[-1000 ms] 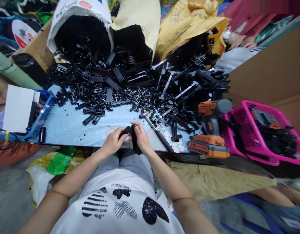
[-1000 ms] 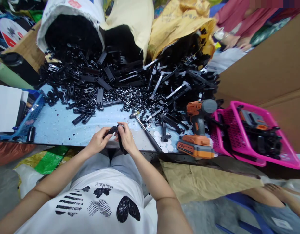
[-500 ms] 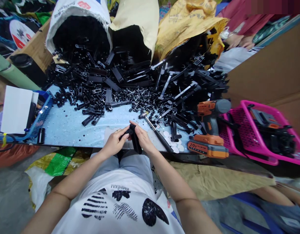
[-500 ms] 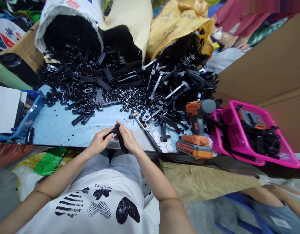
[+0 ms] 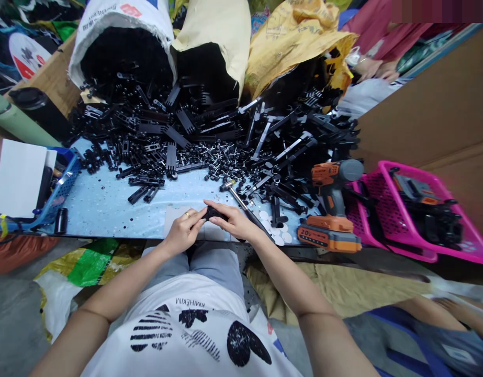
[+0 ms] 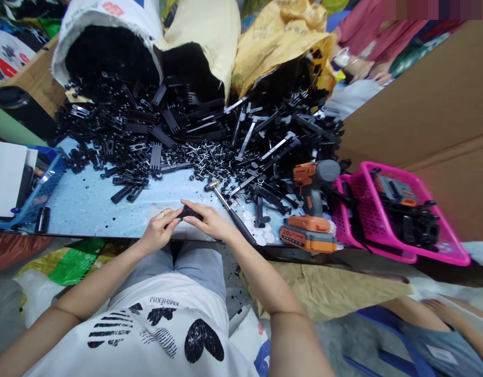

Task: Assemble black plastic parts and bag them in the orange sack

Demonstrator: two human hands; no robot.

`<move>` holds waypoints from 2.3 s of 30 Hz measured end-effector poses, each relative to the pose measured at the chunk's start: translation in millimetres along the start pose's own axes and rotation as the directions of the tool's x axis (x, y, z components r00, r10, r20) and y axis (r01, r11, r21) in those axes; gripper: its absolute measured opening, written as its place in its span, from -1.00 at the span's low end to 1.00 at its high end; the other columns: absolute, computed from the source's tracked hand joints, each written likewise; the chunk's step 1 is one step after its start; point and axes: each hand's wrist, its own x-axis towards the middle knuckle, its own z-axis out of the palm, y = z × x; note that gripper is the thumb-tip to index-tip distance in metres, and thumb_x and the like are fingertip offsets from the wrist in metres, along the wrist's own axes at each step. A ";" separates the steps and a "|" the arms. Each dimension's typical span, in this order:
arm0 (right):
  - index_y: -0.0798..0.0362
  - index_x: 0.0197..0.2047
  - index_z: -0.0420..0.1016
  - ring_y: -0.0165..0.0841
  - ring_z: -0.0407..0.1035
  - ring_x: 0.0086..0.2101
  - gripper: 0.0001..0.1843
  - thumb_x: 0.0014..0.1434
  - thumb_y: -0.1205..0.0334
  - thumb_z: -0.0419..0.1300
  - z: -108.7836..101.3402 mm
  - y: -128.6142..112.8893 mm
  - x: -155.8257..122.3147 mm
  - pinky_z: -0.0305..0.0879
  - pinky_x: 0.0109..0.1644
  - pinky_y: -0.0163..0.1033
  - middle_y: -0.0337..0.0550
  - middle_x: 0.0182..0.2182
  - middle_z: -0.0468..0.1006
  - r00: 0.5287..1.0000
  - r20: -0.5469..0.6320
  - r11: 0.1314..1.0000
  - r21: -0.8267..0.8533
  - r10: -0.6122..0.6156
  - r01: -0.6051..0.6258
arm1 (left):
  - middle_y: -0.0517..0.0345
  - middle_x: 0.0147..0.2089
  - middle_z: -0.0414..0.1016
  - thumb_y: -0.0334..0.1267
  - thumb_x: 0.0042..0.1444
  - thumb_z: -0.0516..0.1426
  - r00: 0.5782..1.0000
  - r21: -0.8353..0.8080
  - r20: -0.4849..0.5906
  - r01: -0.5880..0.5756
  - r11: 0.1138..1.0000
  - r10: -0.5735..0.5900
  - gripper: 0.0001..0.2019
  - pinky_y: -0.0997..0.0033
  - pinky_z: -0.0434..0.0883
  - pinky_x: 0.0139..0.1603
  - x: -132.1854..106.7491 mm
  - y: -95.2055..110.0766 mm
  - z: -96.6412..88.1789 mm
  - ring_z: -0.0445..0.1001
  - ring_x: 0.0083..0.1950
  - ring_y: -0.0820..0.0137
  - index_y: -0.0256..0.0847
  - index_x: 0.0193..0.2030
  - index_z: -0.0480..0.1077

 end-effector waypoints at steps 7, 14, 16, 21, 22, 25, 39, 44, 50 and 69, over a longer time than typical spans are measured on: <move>-0.05 0.26 0.21 -0.17 0.34 0.01 -0.41 0.19 0.00 0.09 33.5 -3.7 2.7 0.26 0.11 0.01 -0.09 -0.08 0.50 0.961 -0.273 0.995 0.101 0.051 -0.024 | -0.07 -0.14 0.47 -0.22 0.29 -0.09 0.958 -0.008 -0.277 0.071 0.997 -0.070 -0.64 0.33 0.41 -0.09 10.2 15.2 10.4 0.43 -0.13 0.36 -0.24 0.14 0.33; -0.01 0.27 0.19 -0.19 0.40 -0.15 -0.36 0.16 -0.03 0.11 52.3 8.6 -3.3 0.34 -0.02 -0.04 -0.08 -0.26 0.51 0.955 -0.287 0.992 0.116 0.077 -0.045 | -0.02 -0.21 0.48 -0.21 0.27 -0.04 0.996 -0.085 -0.034 -0.089 0.992 0.087 -0.67 0.36 0.41 -0.14 15.7 -7.3 -4.2 0.44 -0.18 0.37 -0.24 0.08 0.38; -0.03 0.29 0.15 -0.19 0.38 -0.12 -0.36 0.19 -0.04 0.06 54.3 11.2 -0.4 0.34 -0.02 -0.04 -0.08 -0.20 0.51 0.960 -0.271 0.993 0.110 0.072 -0.043 | -0.04 -0.15 0.48 -0.21 0.27 -0.05 0.996 -0.075 -0.089 -0.033 0.997 0.026 -0.66 0.31 0.40 -0.07 10.4 -11.6 -0.5 0.44 -0.12 0.35 -0.24 0.09 0.37; -0.08 0.29 0.13 -0.17 0.30 0.01 -0.42 0.24 -0.04 0.01 21.6 28.8 22.0 0.23 0.11 0.02 -0.06 0.02 0.42 0.999 -0.019 0.971 -0.234 -0.048 0.042 | -0.16 0.11 0.33 -0.26 0.25 -0.07 0.958 0.141 -0.173 0.254 0.957 -0.229 -0.58 0.11 0.32 0.08 -8.6 -19.6 8.5 0.34 0.12 0.20 -0.21 0.25 0.18; -0.05 0.28 0.16 -0.16 0.28 0.02 -0.43 0.24 -0.02 0.02 4.3 34.5 31.6 0.20 0.13 0.03 -0.03 0.04 0.40 0.999 -0.042 0.941 -0.339 -0.034 0.017 | -0.17 0.18 0.27 -0.29 0.21 -0.02 0.973 0.238 -0.102 0.227 0.944 -0.208 -0.54 0.03 0.27 0.13 -9.0 -21.6 6.3 0.27 0.18 0.14 -0.19 0.26 0.16; 0.13 0.23 0.20 -0.10 0.20 0.08 -0.52 0.28 0.17 -0.03 -59.2 49.4 70.6 0.13 0.16 0.06 0.13 0.08 0.34 0.915 -0.402 0.784 -0.565 0.009 -0.256 | -0.06 0.24 0.22 -0.43 0.08 0.06 0.954 0.421 0.300 -0.112 0.900 -0.022 -0.50 -0.24 -0.02 0.25 0.4 -24.2 -2.3 0.12 0.29 0.06 -0.07 0.19 0.25; 0.17 0.08 0.20 -0.48 0.40 -0.22 -0.62 0.20 0.30 0.09 -135.0 33.2 95.8 0.33 -0.16 -0.43 -0.29 -0.19 0.49 0.664 -0.696 0.928 0.011 0.275 -0.373 | -0.18 -0.05 0.41 -0.07 0.12 0.08 0.965 0.457 0.238 -0.015 0.889 -0.106 -0.47 0.04 0.36 -0.04 24.8 -35.1 -0.3 0.39 -0.01 0.05 -0.26 0.20 0.24; 0.12 0.03 0.26 -0.53 0.42 -0.43 -0.70 0.29 0.16 -0.01 -13.5 7.9 41.4 0.32 -0.41 -0.46 -0.25 -0.27 0.53 0.904 -0.391 0.976 0.195 0.171 -0.100 | 0.02 -0.08 0.44 0.09 0.08 0.08 0.906 -0.595 0.063 0.370 0.714 -0.418 -0.48 0.27 0.43 -0.24 42.6 -0.2 7.6 0.49 -0.26 0.34 -0.11 0.13 0.23; 0.10 -0.18 0.45 -0.28 0.38 -0.16 -0.62 0.24 -0.05 0.04 27.6 -13.7 -21.9 0.25 -0.04 -0.16 -0.05 -0.21 0.53 0.976 -0.209 0.893 -0.448 -0.055 -0.046 | 0.36 -0.58 0.32 -0.17 -0.15 0.31 0.806 -0.654 -0.026 0.434 0.620 -0.592 -0.65 0.60 0.18 -0.63 36.2 -6.7 1.1 0.23 -0.66 0.60 -0.26 -0.29 0.30; 0.07 -0.17 0.36 -0.35 0.37 -0.30 -0.59 0.30 -0.09 -0.10 13.4 34.4 -36.3 -0.02 -0.36 -0.29 -0.11 -0.28 0.47 0.962 0.178 0.534 -0.845 0.209 0.040 | -0.14 0.02 0.35 0.27 0.01 0.06 0.819 0.460 0.560 -0.180 0.869 -0.127 -0.33 0.06 0.28 0.05 31.8 -26.5 2.9 0.31 0.06 0.07 -0.25 0.07 0.25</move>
